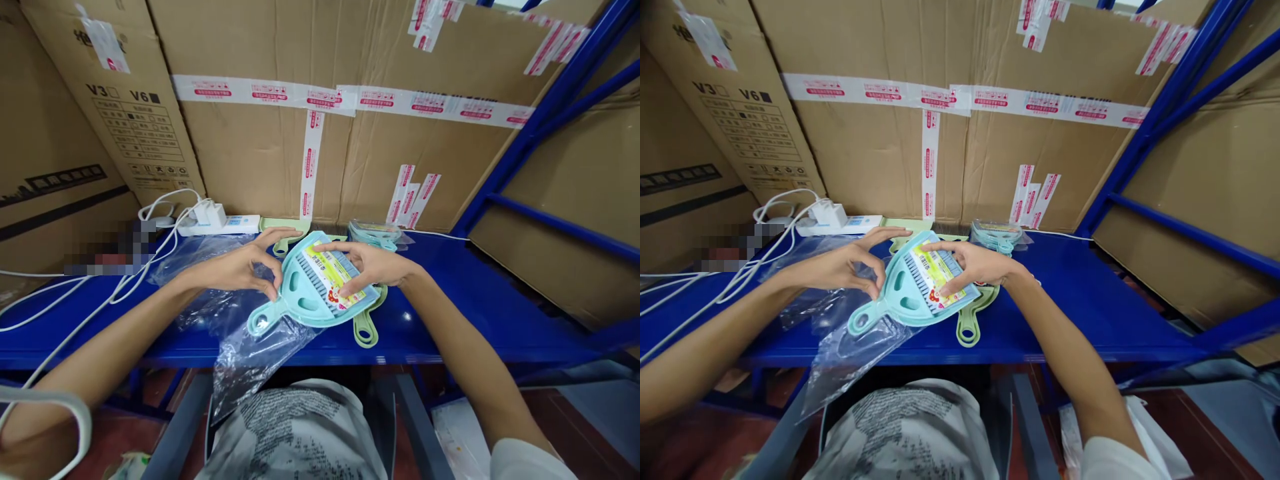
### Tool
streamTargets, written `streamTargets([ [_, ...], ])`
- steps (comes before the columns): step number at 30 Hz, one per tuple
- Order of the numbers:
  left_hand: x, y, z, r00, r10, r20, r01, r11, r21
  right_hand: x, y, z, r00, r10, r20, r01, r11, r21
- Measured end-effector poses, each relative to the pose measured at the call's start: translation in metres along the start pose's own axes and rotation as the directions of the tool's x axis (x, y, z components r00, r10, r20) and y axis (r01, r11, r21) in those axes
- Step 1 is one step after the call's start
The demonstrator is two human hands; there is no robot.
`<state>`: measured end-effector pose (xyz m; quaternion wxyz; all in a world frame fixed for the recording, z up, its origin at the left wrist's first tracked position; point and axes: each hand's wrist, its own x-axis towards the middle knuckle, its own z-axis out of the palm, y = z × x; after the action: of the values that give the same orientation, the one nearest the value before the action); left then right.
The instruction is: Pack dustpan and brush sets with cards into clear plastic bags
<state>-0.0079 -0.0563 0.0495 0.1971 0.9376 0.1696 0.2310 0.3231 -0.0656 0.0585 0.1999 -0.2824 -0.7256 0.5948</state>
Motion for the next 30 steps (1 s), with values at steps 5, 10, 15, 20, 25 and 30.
streamTargets([
  [5, 0.006, 0.008, 0.014, 0.999, 0.036, -0.034, -0.037, 0.998, -0.044, 0.011, 0.009, 0.019, 0.992, 0.017, 0.126, -0.026, 0.998, 0.065],
  [10, 0.011, 0.016, 0.019, 0.997, 0.039, -0.066, -0.038, 0.999, 0.004, 0.03, 0.033, 0.048, 0.996, -0.044, 0.084, 0.028, 0.984, 0.177],
  [15, -0.006, 0.009, -0.03, 0.82, -0.021, -0.572, 0.095, 0.99, 0.1, 0.036, 0.039, 0.052, 0.97, -0.135, -0.202, 0.169, 0.972, 0.163],
  [20, -0.018, -0.029, -0.05, 0.608, -0.465, -0.643, 0.088, 0.845, -0.528, 0.03, 0.025, 0.032, 0.822, -0.29, -0.49, 0.358, 0.932, 0.049],
  [25, -0.013, -0.041, -0.03, 0.806, -0.539, -0.245, 0.125, 0.56, -0.819, 0.023, 0.024, 0.023, 0.81, -0.294, -0.508, 0.35, 0.936, 0.017],
  [30, -0.01, -0.027, -0.021, 0.811, -0.559, -0.172, 0.148, 0.481, -0.864, 0.023, 0.031, 0.027, 0.891, -0.252, -0.377, 0.286, 0.958, 0.035],
])
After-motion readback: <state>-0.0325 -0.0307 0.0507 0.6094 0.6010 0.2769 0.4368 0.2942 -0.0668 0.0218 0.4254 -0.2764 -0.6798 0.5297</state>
